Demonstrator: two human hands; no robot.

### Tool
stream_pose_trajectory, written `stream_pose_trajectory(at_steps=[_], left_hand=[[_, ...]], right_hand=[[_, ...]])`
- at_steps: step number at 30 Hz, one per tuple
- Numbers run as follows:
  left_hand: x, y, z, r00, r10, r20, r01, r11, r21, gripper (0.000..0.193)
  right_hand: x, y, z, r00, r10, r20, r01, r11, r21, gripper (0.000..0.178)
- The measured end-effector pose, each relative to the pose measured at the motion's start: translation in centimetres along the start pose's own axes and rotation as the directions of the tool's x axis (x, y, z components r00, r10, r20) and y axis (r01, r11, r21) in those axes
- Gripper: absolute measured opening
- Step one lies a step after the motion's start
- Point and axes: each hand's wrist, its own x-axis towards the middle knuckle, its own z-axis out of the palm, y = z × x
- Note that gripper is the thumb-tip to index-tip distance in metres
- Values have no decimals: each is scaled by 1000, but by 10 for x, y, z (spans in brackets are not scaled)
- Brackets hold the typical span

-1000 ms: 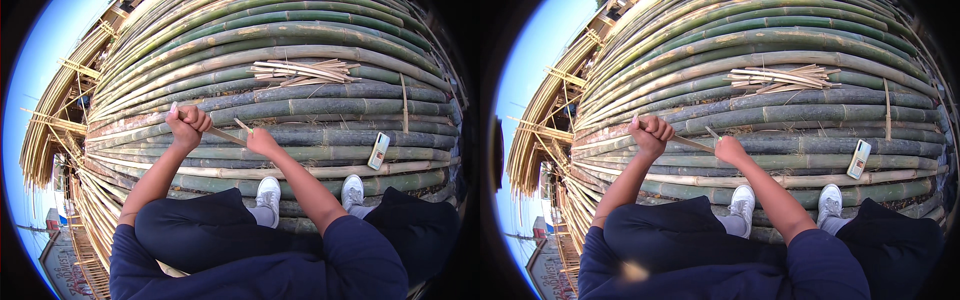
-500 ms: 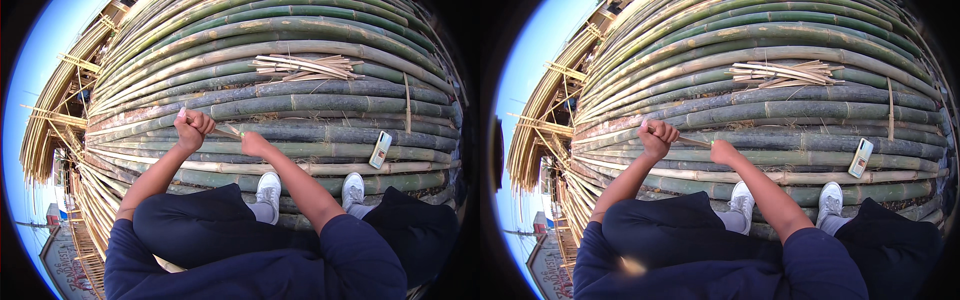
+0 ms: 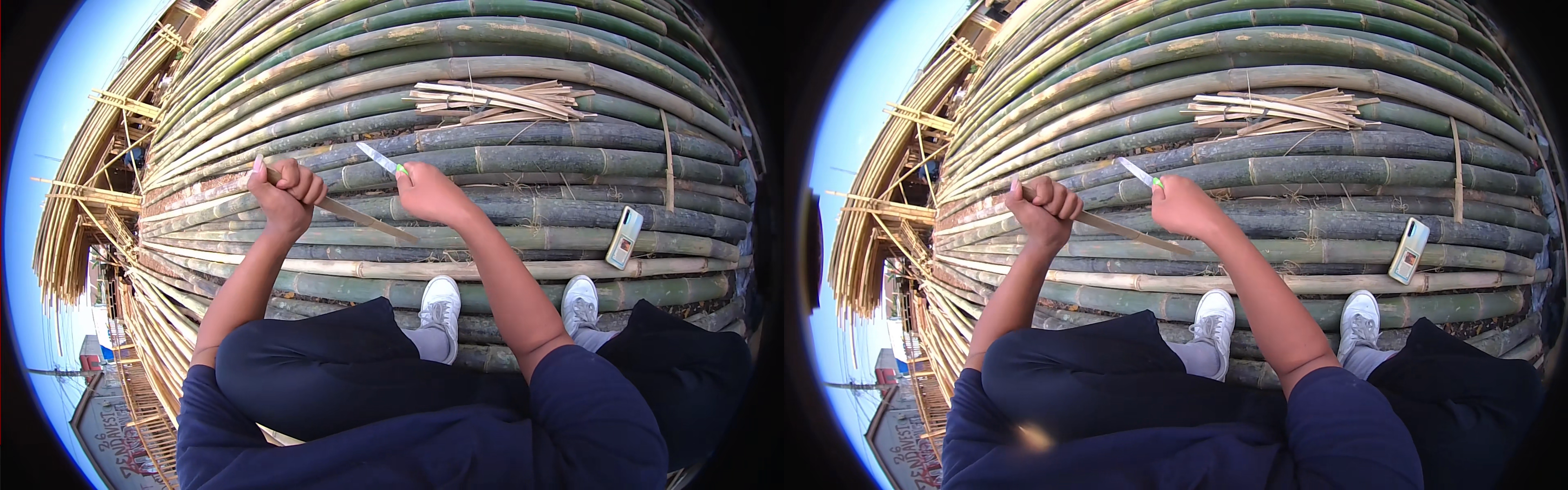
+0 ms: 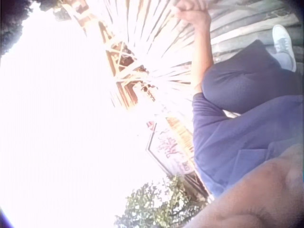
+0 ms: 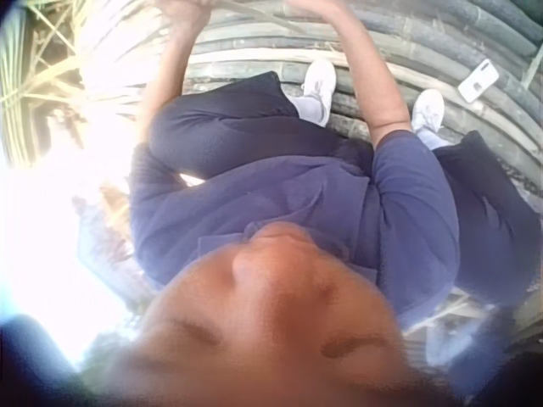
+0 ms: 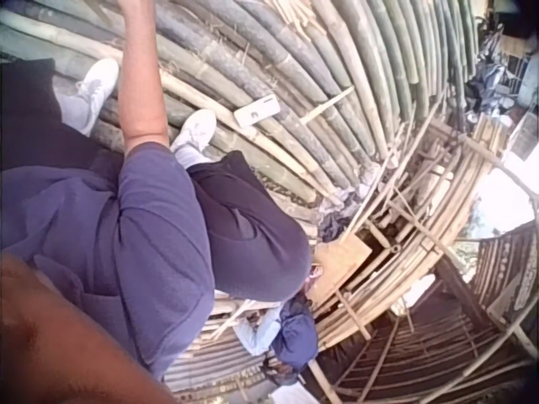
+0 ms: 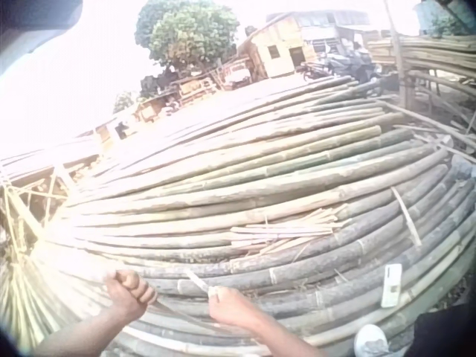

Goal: The person holds a bamboo strip with one hand and scrapes along its length using a knife.

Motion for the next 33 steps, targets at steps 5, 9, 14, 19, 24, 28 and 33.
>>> stream_pose_trajectory(at_steps=[5,9,14,19,24,28,33], left_hand=[[-1,-2,3,1000,2,-5,-2,1000,4,52],[-3,-2,2,1000,14,-3,-14,1000,14,52],[-2,-3,-2,998,22,-53,-23,1000,-9,53],[-8,1,-9,994,39,-101,-43,999,-30,52],[-4,-10,7,998,37,41,-37,999,4,51],[-7,-7,12,996,18,86,-19,1000,14,49],[-5,-5,4,999,23,30,-23,1000,1,54]], right_hand=[[-1,6,3,1000,-11,-4,11,1000,-17,30],[-7,24,50,995,-100,11,101,994,-50,26],[-17,79,126,998,-38,-50,38,999,-19,19],[-12,77,116,985,100,140,-51,947,-318,23],[-52,206,142,930,365,53,-303,839,-452,30],[-16,155,100,949,268,166,-178,890,-420,24],[-5,43,75,991,101,83,-78,967,-244,21]])
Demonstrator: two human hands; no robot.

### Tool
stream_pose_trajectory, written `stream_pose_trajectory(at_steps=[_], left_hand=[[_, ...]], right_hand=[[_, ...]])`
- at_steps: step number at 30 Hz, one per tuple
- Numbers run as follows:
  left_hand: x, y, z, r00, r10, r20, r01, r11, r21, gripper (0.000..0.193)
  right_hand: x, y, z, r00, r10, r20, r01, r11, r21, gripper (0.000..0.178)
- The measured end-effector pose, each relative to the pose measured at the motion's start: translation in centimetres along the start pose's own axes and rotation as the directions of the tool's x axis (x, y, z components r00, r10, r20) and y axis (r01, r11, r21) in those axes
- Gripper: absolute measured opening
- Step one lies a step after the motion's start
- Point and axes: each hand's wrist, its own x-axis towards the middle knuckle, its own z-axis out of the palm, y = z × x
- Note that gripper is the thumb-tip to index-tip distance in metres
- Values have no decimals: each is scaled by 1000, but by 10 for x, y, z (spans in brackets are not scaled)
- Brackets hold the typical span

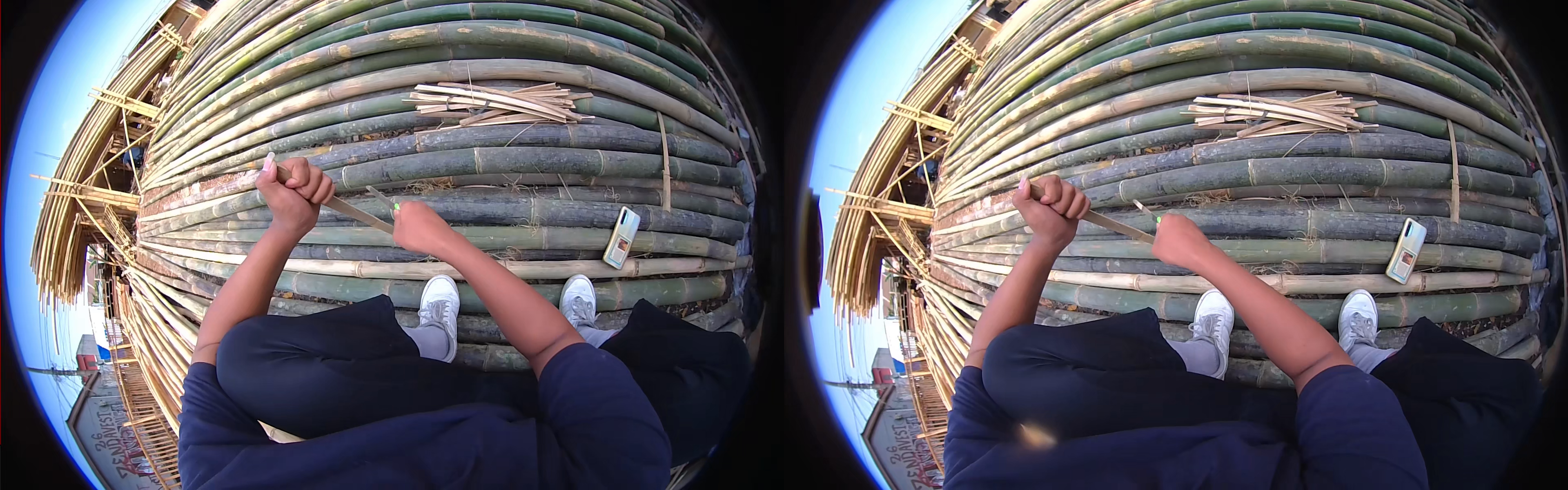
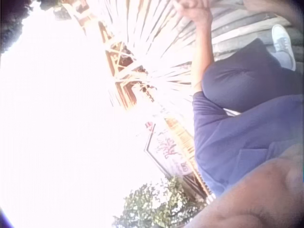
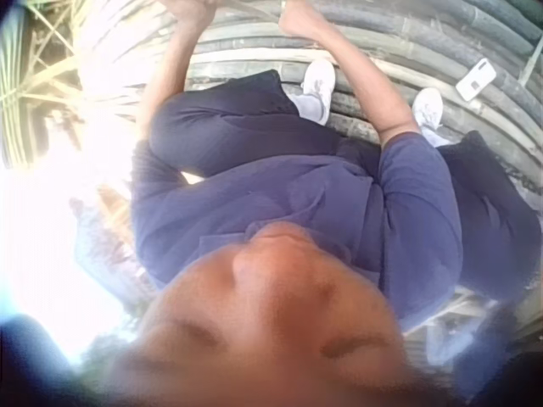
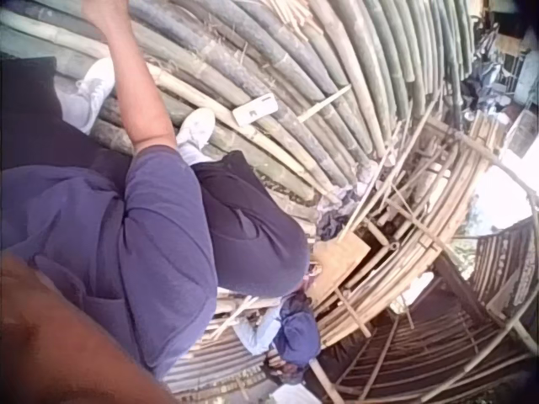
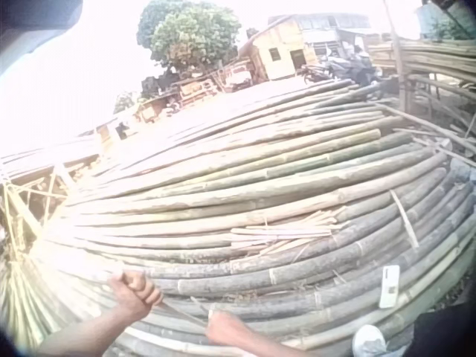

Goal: The person holds a bamboo strip with one hand and scrapes along its length using a knife.

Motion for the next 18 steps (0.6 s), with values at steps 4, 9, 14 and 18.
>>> stream_pose_trajectory(at_steps=[4,9,14,18], left_hand=[[3,-3,9,999,0,43,-1,1000,22,55],[0,-5,11,996,9,88,-12,999,35,55],[-1,-1,2,997,12,81,-14,1000,24,55],[-1,2,-1,999,-1,32,0,1000,29,53]], right_hand=[[-5,41,64,995,94,-31,-95,995,-30,21],[-16,123,105,981,183,63,-174,977,-126,23],[6,37,28,995,104,-1,-103,993,61,21],[-7,3,34,1000,-17,7,16,995,100,20]])
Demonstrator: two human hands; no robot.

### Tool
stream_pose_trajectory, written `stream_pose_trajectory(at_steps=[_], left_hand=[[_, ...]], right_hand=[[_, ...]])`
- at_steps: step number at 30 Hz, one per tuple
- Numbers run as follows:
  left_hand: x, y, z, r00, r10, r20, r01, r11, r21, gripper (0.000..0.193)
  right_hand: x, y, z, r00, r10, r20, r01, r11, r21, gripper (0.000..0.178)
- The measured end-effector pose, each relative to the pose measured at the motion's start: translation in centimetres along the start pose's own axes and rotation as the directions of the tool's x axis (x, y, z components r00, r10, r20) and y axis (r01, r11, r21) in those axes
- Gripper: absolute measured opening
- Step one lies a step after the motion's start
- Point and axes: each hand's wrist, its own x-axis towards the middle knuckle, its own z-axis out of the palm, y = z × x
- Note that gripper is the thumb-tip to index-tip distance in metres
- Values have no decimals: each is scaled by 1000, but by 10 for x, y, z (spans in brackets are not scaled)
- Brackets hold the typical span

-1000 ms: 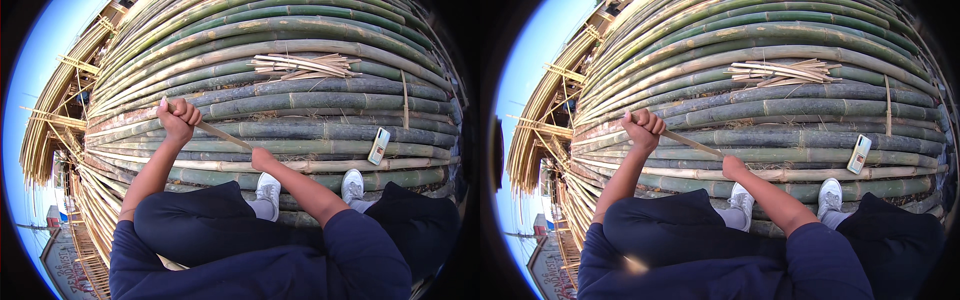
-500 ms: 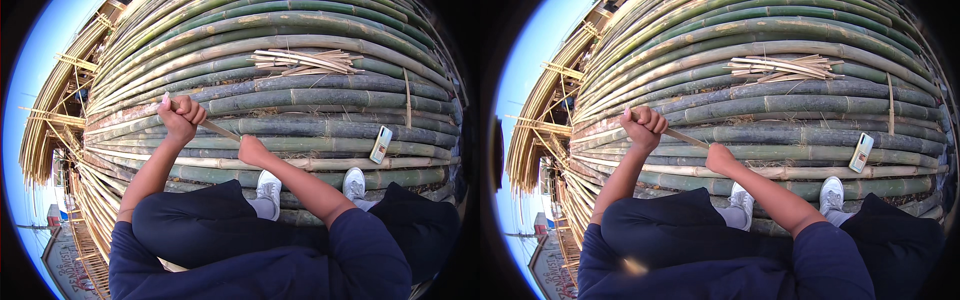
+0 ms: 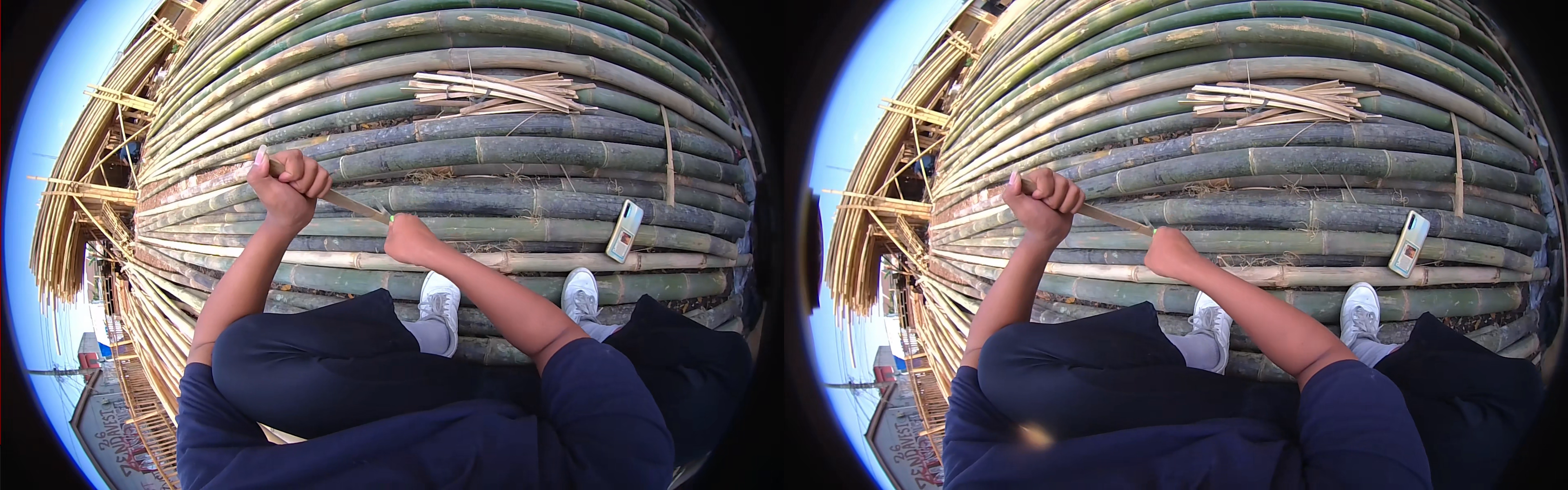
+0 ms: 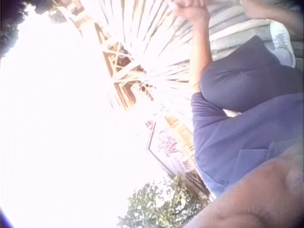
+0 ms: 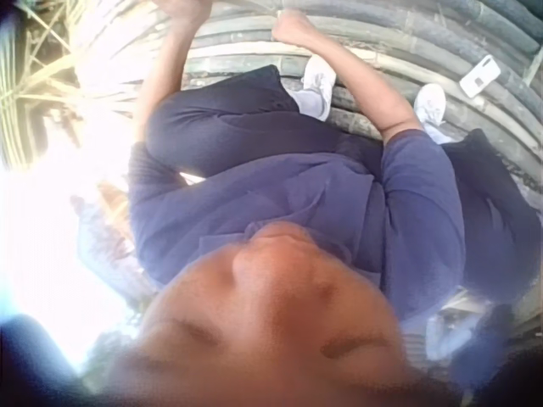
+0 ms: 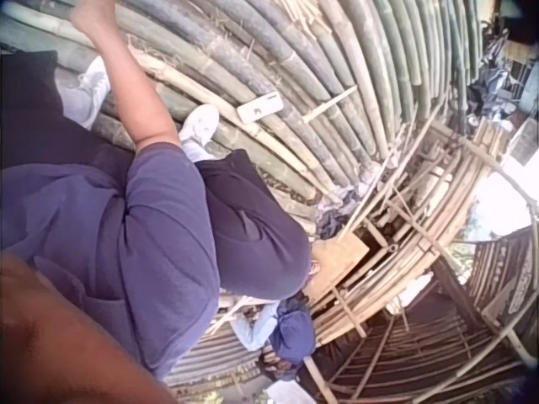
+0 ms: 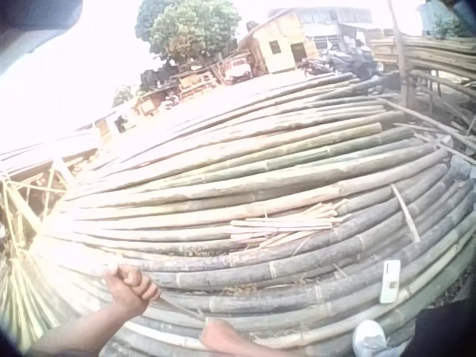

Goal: The person holds a bamboo strip with one hand and scrapes along its length using a knife.

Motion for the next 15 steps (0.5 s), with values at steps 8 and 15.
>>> stream_pose_trajectory(at_steps=[8,15], left_hand=[[-1,-5,5,999,15,49,-15,1000,0,54],[-3,-1,-5,1000,-10,4,11,1000,-21,53]], right_hand=[[-5,123,54,923,329,197,-293,937,-191,23],[-4,-16,-25,979,161,126,-173,981,85,24]])
